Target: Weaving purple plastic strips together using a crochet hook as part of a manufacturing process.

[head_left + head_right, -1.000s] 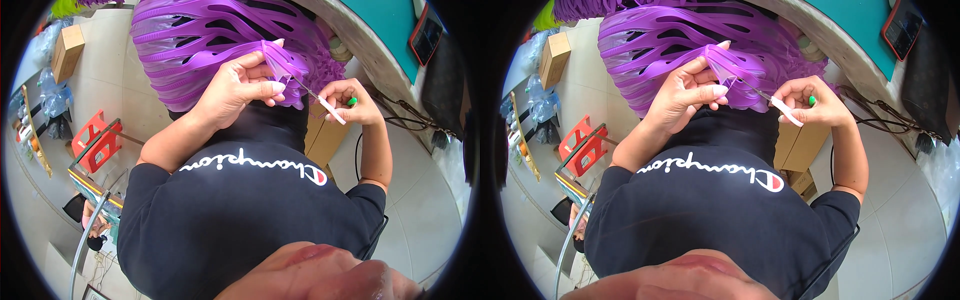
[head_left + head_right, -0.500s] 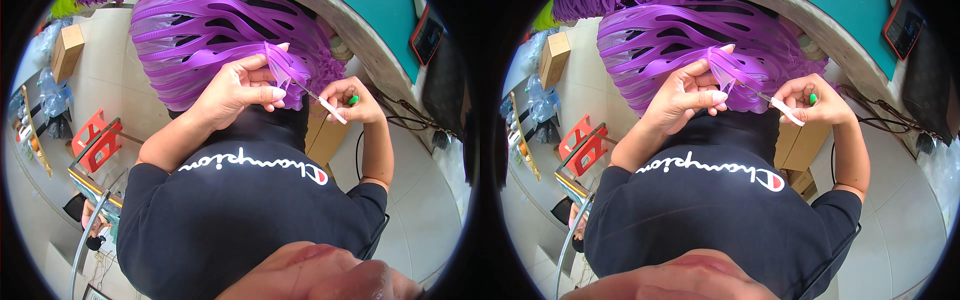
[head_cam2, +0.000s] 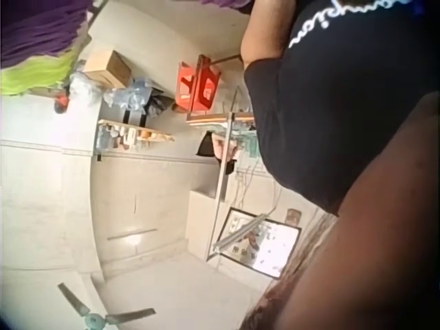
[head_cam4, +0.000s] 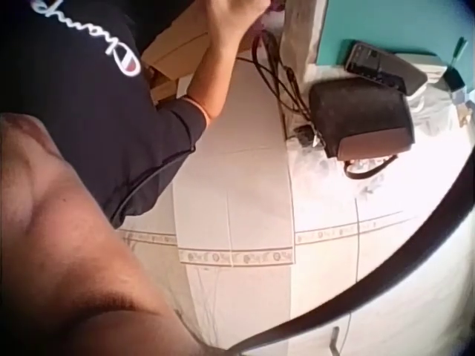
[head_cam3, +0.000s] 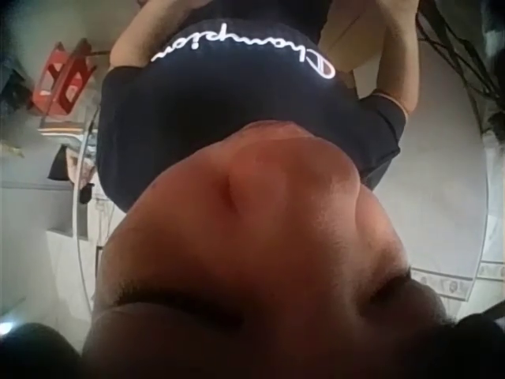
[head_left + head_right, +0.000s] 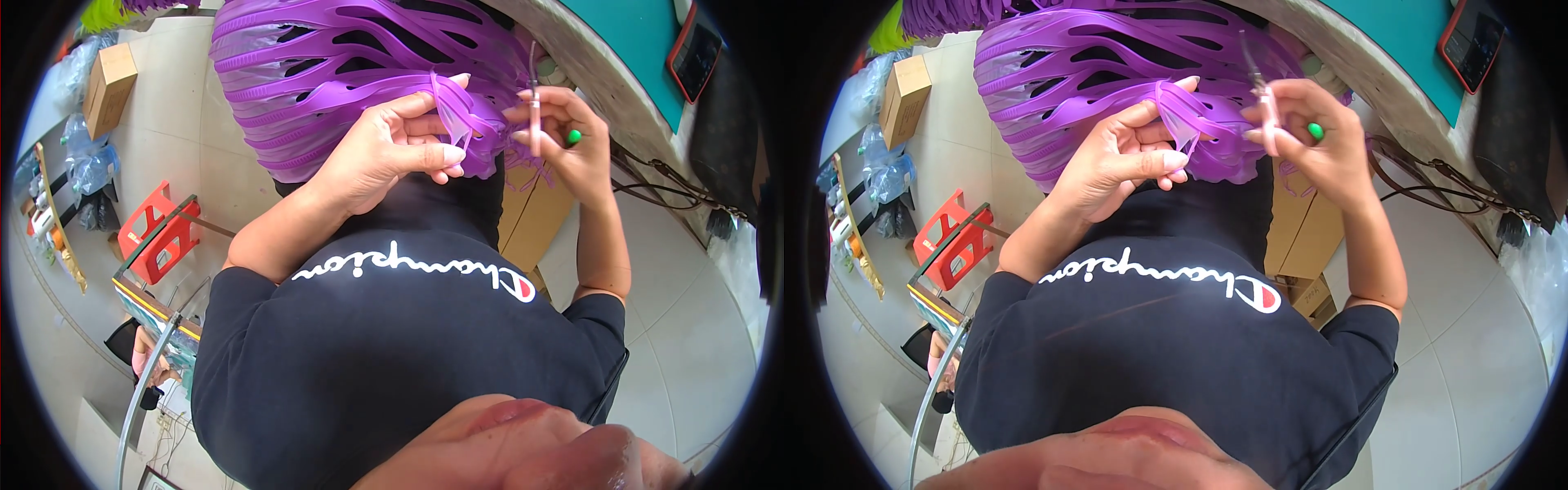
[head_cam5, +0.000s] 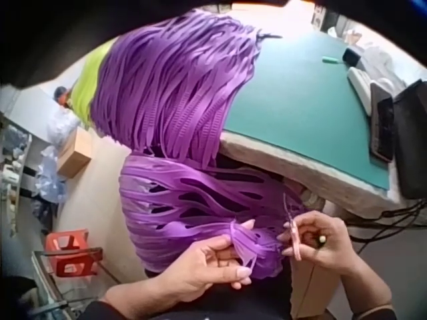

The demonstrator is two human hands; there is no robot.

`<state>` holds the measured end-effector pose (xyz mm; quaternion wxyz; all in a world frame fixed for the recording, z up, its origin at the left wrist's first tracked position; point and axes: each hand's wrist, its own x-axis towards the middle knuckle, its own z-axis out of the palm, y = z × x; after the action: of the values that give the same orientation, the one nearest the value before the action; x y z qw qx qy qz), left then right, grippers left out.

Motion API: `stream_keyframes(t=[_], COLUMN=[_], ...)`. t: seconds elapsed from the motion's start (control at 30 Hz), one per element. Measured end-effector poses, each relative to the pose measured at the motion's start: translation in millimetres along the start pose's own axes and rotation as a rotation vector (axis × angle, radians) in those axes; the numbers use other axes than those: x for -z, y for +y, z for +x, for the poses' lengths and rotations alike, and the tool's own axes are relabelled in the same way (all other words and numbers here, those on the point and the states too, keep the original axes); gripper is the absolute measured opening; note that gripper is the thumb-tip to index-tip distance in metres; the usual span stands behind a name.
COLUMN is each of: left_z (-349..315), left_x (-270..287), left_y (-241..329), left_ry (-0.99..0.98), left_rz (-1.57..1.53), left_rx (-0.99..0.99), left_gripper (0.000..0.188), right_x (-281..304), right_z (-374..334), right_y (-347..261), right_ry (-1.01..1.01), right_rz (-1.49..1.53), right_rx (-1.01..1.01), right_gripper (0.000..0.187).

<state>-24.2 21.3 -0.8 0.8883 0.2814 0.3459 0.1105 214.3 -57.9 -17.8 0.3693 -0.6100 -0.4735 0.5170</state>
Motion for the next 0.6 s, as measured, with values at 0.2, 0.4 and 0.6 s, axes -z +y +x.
stream_keyframes(t=[0.2,0.4,0.6], left_z=[-6,-34,-77], left_x=[5,34,89], left_y=[2,8,55], left_ry=[-0.021,-0.318,-0.331], left_rz=[-0.085,-0.675,-0.987], left_rx=[0.078,0.481,-0.182], left_gripper=[0.067,0.055,0.029], right_x=[-16,0,-1], right_z=[8,22,25], right_y=[0,23,48], right_ry=[-0.183,-0.182,-0.130], right_rz=[0.120,0.225,0.210], right_rx=[-0.036,-0.103,-0.187], right_gripper=[0.032,0.031,0.030])
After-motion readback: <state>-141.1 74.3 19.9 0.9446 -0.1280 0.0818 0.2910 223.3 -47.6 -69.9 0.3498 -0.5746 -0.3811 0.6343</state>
